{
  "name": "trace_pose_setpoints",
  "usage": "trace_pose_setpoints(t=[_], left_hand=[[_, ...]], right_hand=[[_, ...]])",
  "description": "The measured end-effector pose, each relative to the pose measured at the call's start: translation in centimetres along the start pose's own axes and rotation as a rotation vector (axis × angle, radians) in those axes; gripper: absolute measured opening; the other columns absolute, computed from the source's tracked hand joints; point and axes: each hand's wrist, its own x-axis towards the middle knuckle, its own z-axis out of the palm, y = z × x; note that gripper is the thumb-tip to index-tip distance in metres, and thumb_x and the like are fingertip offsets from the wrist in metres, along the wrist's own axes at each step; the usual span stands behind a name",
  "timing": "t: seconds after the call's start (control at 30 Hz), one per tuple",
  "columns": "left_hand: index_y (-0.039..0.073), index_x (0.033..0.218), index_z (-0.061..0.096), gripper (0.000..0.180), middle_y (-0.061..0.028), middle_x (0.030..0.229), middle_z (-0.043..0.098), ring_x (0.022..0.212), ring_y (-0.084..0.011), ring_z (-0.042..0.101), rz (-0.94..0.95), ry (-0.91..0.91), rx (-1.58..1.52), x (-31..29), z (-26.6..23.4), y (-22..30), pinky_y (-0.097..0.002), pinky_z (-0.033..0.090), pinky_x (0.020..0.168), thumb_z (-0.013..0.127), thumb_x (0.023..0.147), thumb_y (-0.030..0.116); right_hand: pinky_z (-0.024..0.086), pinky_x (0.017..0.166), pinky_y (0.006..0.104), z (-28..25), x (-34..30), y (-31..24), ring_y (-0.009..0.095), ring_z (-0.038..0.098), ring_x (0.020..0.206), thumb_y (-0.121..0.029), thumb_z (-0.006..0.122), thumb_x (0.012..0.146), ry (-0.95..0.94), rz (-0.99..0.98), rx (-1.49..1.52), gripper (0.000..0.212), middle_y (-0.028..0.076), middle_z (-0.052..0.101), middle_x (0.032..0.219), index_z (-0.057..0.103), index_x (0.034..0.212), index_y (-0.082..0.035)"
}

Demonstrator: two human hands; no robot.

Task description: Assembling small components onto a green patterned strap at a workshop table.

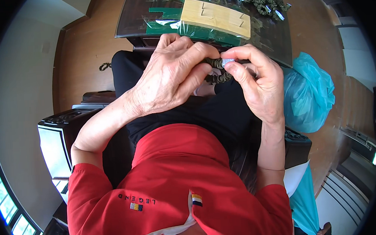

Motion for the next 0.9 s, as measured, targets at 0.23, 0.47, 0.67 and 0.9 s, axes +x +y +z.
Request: trace_pose_setpoints(t=[0.23, 0.47, 0.67, 0.9], left_hand=[[0.001, 0.107, 0.061, 0.013, -0.0058, 0.094, 0.062, 0.079, -0.0140, 0.053, 0.125, 0.082, 0.099, 0.7, 0.6, 0.0, -0.0271, 0.046, 0.074, 0.062, 0.097, 0.010], [0.003, 0.106, 0.061, 0.017, -0.0050, 0.086, 0.061, 0.071, -0.0175, 0.054, -0.495, 0.127, -0.837, -0.6, 1.9, 0.8, -0.0274, 0.046, 0.072, 0.066, 0.092, 0.011], [0.003, 0.106, 0.062, 0.018, -0.0043, 0.088, 0.060, 0.073, -0.0153, 0.057, -0.129, 0.124, -0.273, -0.3, 1.5, 0.4, -0.0250, 0.047, 0.070, 0.069, 0.090, 0.009], [0.003, 0.104, 0.064, 0.016, -0.0043, 0.090, 0.063, 0.070, -0.0136, 0.057, 0.202, 0.168, 0.219, 0.1, 2.2, -0.8, -0.0243, 0.047, 0.065, 0.071, 0.090, 0.009]], right_hand=[[0.047, 0.053, 0.0174, 0.2, 0.0, 0.0, 0.007, 0.055, 0.060, 0.006, 0.068, 0.085, 0.070, 0.122, 0.278, 0.017, 0.006, 0.070, 0.089, 0.066, 0.100, 0.000], [0.041, 0.056, 0.0179, 0.8, -0.4, -0.6, 0.006, 0.050, 0.059, 0.005, 0.064, 0.087, 0.035, 0.009, -0.020, 0.011, 0.003, 0.066, 0.085, 0.065, 0.096, 0.000], [0.033, 0.056, 0.0174, 0.4, -0.3, -1.7, 0.003, 0.042, 0.060, 0.003, 0.060, 0.089, -0.005, 0.093, -0.227, 0.006, 0.000, 0.060, 0.079, 0.064, 0.090, -0.001], [0.044, 0.050, 0.0204, 0.3, 0.0, -1.7, 0.005, 0.046, 0.055, 0.003, 0.061, 0.086, -0.004, 0.259, 0.013, 0.007, -0.002, 0.055, 0.065, 0.061, 0.080, -0.001]])
